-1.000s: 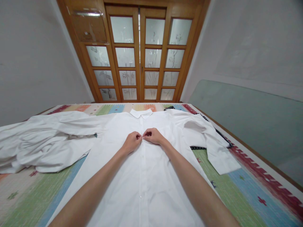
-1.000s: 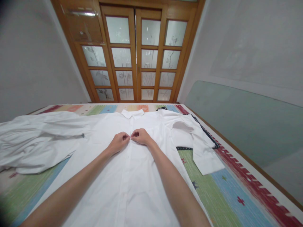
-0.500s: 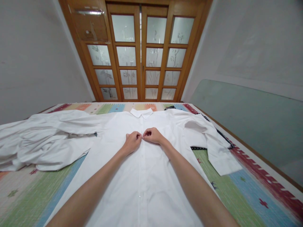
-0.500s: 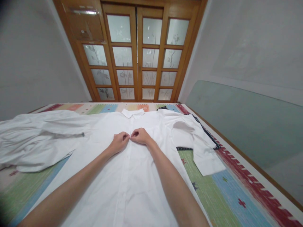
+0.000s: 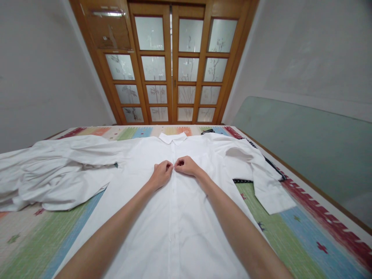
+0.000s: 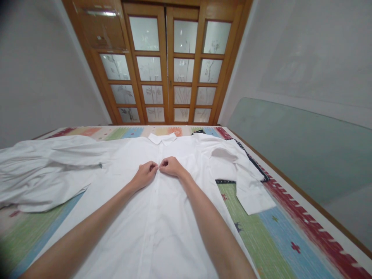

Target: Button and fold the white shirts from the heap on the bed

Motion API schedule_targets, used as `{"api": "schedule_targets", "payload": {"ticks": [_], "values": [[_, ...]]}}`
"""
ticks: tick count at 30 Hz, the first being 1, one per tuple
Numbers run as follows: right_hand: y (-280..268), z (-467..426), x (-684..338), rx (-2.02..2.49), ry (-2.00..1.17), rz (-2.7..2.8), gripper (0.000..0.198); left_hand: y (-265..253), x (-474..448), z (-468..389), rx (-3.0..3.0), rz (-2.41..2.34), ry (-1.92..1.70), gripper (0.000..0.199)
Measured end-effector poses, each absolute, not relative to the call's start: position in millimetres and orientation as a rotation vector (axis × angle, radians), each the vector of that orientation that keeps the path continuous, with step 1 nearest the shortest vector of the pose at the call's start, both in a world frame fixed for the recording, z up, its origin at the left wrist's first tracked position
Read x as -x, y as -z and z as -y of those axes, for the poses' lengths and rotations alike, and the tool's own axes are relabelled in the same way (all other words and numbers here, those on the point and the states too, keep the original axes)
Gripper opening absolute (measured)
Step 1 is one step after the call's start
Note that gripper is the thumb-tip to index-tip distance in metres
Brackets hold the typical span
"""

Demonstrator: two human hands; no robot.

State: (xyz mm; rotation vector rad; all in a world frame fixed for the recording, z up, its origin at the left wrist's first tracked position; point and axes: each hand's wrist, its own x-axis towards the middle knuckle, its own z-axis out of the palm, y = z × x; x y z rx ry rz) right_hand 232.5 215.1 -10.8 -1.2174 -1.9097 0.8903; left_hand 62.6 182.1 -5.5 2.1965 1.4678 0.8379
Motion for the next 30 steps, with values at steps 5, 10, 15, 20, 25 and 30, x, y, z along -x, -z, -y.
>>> {"api": "schedule_targets", "payload": {"ticks": [5,10,15,20,25,30], "values": [[11.4,-217.6,-231.4,1.196,-0.979,1.885,0.005,9.2,-61.0,-184.0,-2.15,-1.398,-0.94,0.016],[9.9,-217.0,-233.2,1.194,-0.986,1.897,0.011,8.3,-61.4,-183.0,-2.125,-1.394,-0.994,0.014],[11.1,-216.5,-233.5,1.194,-0.977,1.896,0.012,7.0,-63.3,-182.0,-2.14,-1.417,-1.001,0.012],[13.1,-218.0,-233.3,1.179,-1.002,1.881,0.01,6.9,-64.9,-181.4,-2.126,-1.471,-1.007,0.012],[12.8,-217.3,-234.2,1.157,-1.004,1.873,0.008,6.0,-64.1,-179.6,-2.092,-1.459,-1.041,0.014],[12.4,-216.8,-234.7,1.176,-0.987,1.874,0.007,5.3,-64.3,-178.4,-2.041,-1.488,-1.062,0.013]]}}
